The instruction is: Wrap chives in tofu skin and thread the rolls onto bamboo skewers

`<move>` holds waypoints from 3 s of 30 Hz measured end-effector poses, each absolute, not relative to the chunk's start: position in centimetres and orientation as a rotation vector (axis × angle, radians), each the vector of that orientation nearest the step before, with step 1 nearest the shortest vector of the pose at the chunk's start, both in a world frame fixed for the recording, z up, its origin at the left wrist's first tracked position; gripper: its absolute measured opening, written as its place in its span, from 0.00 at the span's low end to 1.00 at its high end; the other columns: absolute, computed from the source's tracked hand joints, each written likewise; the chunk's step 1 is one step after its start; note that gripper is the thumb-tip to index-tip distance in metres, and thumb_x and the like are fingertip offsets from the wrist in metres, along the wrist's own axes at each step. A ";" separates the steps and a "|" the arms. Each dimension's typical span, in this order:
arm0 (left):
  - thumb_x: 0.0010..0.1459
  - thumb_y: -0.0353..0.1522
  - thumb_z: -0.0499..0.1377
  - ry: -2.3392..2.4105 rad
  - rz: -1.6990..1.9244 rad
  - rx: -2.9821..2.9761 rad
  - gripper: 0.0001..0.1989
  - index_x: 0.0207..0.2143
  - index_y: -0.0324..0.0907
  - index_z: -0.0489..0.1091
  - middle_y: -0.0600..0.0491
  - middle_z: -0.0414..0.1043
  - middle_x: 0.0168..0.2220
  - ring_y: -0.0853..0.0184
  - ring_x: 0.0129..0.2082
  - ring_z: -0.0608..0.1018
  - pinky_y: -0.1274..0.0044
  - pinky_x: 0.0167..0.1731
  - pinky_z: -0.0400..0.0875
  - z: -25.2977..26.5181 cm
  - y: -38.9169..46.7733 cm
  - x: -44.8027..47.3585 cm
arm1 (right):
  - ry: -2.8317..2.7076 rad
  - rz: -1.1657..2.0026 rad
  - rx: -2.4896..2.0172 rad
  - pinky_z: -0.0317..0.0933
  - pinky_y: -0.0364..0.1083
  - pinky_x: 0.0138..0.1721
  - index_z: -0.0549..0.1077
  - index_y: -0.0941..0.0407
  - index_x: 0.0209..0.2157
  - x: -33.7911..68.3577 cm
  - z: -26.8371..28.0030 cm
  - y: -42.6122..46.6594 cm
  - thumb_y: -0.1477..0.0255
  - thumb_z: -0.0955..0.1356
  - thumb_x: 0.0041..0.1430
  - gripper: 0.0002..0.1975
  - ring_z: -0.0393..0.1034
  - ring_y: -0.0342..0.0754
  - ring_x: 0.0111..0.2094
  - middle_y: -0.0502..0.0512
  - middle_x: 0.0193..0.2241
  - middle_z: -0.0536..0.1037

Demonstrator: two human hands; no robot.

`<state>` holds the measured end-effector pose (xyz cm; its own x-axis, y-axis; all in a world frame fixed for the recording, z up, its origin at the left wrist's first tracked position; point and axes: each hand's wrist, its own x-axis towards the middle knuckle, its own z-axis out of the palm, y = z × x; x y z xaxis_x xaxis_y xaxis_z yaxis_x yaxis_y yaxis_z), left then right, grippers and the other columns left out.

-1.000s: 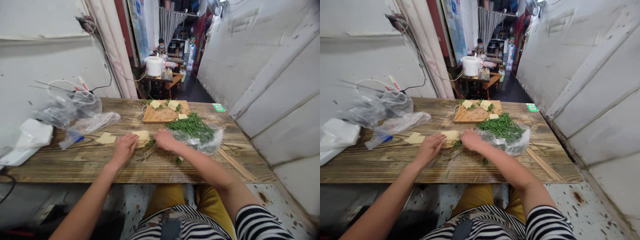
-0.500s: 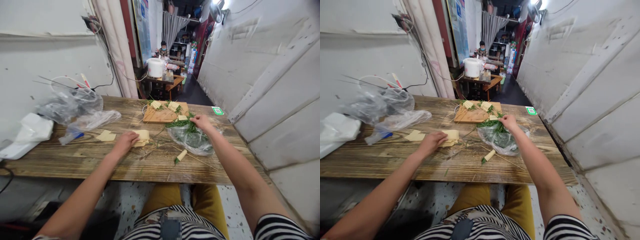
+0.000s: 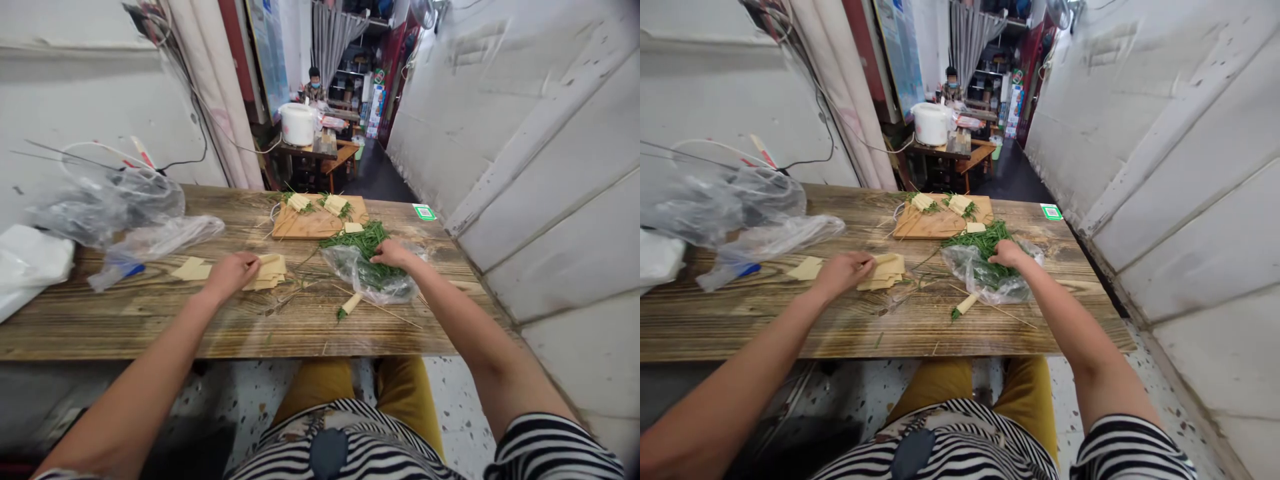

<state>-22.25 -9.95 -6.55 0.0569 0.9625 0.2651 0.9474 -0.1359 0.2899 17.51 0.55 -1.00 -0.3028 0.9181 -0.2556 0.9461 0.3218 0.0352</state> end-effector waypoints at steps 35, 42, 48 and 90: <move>0.66 0.34 0.52 1.552 1.225 2.733 0.12 0.48 0.41 0.70 0.48 0.78 0.40 0.63 0.40 0.77 0.70 0.44 0.71 -5.9 -17.8 -9.0 | 3.136 -0.588 1.840 0.51 0.41 0.29 0.77 0.61 0.26 18.8 6.3 -0.5 0.71 0.64 0.56 0.12 0.60 0.41 0.24 0.49 0.22 0.73; 0.63 0.39 0.55 1.665 1.114 2.592 0.26 0.61 0.41 0.61 0.43 0.66 0.60 0.53 0.63 0.63 0.57 0.63 0.47 3.3 -10.7 -4.7 | 2.992 -0.050 1.355 0.55 0.42 0.37 0.80 0.58 0.36 13.0 8.8 -6.0 0.74 0.65 0.60 0.11 0.70 0.49 0.38 0.57 0.35 0.80; 0.55 0.38 0.62 1.521 0.826 2.336 0.25 0.56 0.42 0.68 0.46 0.72 0.55 0.54 0.56 0.72 0.65 0.55 0.63 3.5 -6.1 -3.6 | 2.715 0.172 1.528 0.60 0.44 0.42 0.79 0.60 0.42 13.8 9.5 -4.3 0.74 0.63 0.61 0.14 0.73 0.54 0.44 0.65 0.43 0.79; 0.63 0.31 0.49 1.567 0.743 2.584 0.13 0.38 0.41 0.74 0.46 0.78 0.35 0.56 0.40 0.77 0.66 0.43 0.63 4.1 -6.5 0.6 | 2.775 0.320 1.369 0.57 0.44 0.42 0.79 0.59 0.42 16.0 10.4 -4.4 0.72 0.65 0.60 0.14 0.71 0.53 0.46 0.62 0.45 0.79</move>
<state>0.56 -6.47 4.10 0.3793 0.8430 0.3813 0.8289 -0.4928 0.2649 16.04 -4.40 10.40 -0.6123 0.7881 0.0634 0.7818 0.5916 0.1968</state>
